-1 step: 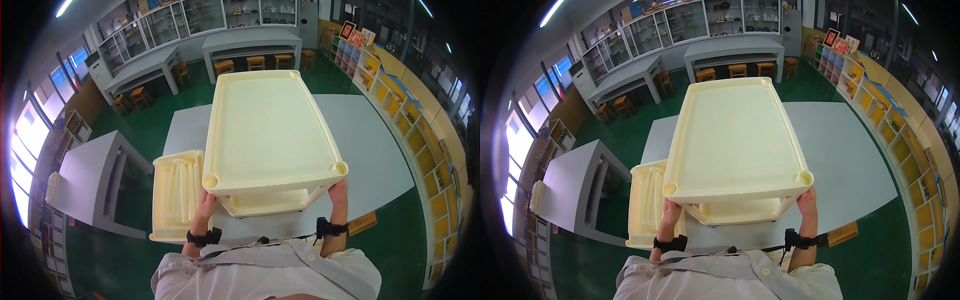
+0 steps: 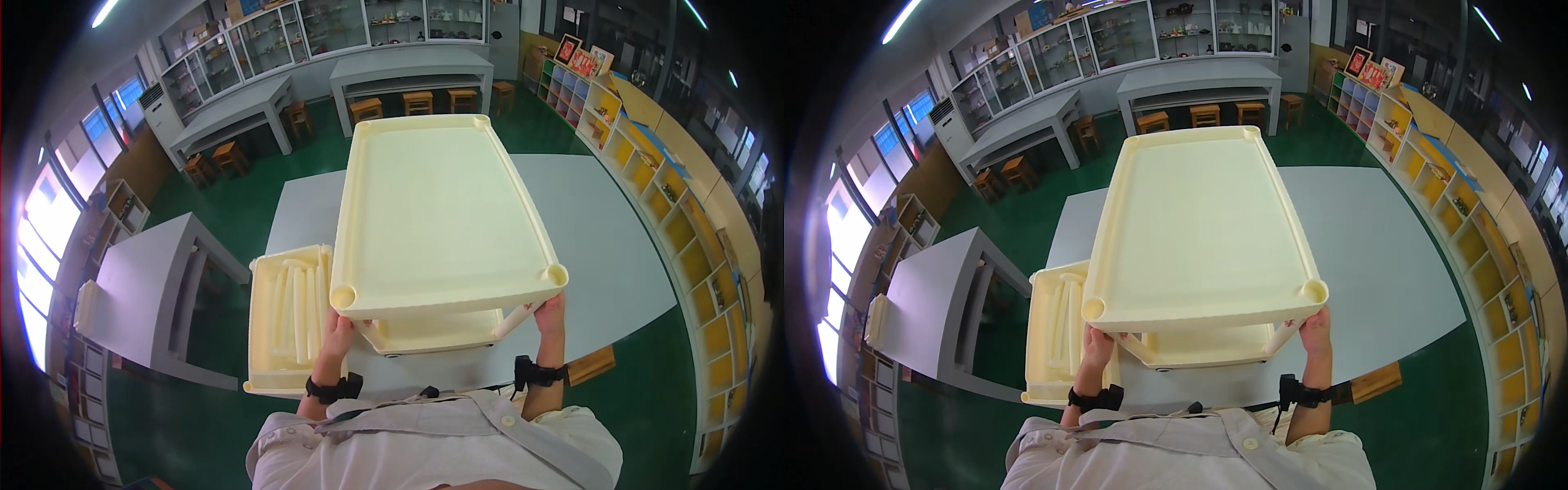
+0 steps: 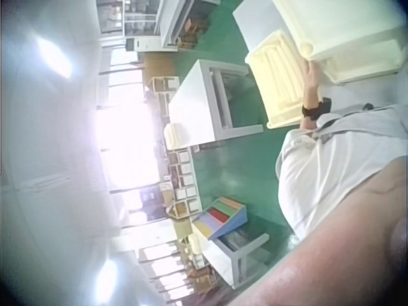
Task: Disassemble a plastic utility trolley by removing the trays and support pillars.
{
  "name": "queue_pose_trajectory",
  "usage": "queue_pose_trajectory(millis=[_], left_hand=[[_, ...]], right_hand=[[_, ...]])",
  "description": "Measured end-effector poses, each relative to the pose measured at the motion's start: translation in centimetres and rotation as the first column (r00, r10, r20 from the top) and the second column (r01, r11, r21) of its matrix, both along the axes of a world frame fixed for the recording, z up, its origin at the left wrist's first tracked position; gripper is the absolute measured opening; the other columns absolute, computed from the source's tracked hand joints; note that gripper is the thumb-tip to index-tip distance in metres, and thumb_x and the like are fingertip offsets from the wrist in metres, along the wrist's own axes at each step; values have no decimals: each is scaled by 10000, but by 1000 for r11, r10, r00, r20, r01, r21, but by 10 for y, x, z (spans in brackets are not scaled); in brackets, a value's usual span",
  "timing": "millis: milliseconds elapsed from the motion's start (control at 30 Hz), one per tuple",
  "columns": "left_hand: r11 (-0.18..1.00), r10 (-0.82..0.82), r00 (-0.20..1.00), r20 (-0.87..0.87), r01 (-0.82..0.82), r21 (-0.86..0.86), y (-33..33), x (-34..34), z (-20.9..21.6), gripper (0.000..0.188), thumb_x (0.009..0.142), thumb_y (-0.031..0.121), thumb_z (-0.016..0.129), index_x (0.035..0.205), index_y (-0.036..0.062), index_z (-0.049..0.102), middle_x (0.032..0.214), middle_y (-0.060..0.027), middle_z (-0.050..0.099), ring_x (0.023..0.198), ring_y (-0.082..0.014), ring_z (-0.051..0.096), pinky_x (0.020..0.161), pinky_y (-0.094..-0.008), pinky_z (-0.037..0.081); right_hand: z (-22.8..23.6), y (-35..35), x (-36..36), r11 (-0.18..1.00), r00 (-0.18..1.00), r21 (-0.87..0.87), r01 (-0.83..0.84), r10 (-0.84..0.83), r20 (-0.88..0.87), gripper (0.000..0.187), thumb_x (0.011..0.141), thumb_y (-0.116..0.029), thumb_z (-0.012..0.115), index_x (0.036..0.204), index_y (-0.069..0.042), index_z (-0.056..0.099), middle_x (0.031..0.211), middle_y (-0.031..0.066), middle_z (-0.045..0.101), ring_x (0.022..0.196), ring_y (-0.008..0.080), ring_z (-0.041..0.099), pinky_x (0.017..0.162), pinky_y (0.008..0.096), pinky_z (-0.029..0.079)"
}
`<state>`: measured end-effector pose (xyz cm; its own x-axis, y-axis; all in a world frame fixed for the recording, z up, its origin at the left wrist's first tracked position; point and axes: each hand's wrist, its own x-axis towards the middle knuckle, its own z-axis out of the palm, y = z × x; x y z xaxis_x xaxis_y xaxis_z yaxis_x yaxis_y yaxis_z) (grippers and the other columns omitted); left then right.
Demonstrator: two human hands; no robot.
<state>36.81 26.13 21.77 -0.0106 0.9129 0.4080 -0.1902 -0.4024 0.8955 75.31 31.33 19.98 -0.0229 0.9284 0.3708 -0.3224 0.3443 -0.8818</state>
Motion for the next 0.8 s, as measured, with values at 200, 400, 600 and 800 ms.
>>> queue_pose_trajectory(millis=[200, 400, 600, 800], left_hand=[[978, 181, 983, 1, -180, 109, 1, 23, 20, 689, 713, 670, 424, 893, 7, 465, 598, -32, 482, 511, -103, 467, 481, -233, 379], [945, 321, 947, 31, -322, 64, 1, 30, 30, 711, 709, 693, 383, 849, 4, 484, 588, -35, 483, 490, -92, 464, 443, -217, 367], [972, 229, 973, 18, -230, 56, 1, 16, 29, 705, 707, 696, 390, 850, 13, 490, 590, -34, 500, 505, -105, 486, 457, -224, 382], [986, 156, 973, -173, -141, 93, -7, 1, -1, 618, 809, 579, 376, 1028, 6, 458, 786, -49, 554, 689, -127, 533, 610, -251, 422]], right_hand=[[9, -8, -26, 989, 985, 85, 121, -109, -135, 614, 746, -574, 487, 999, -16, 440, 714, 52, 510, 539, 120, 476, 455, 249, 376], [20, -8, -30, 988, 991, 93, 119, -112, -77, 680, 745, -627, 431, 1011, -1, 426, 645, 53, 503, 454, 101, 446, 419, 229, 360], [23, -10, -25, 988, 993, 107, 114, -109, -56, 662, 762, -601, 437, 965, 29, 453, 634, 59, 497, 472, 130, 456, 444, 250, 374], [19, -12, -27, 912, 926, 165, 376, -377, -30, 617, 802, -566, 412, 1017, 11, 436, 723, 81, 529, 535, 144, 490, 478, 260, 403]])
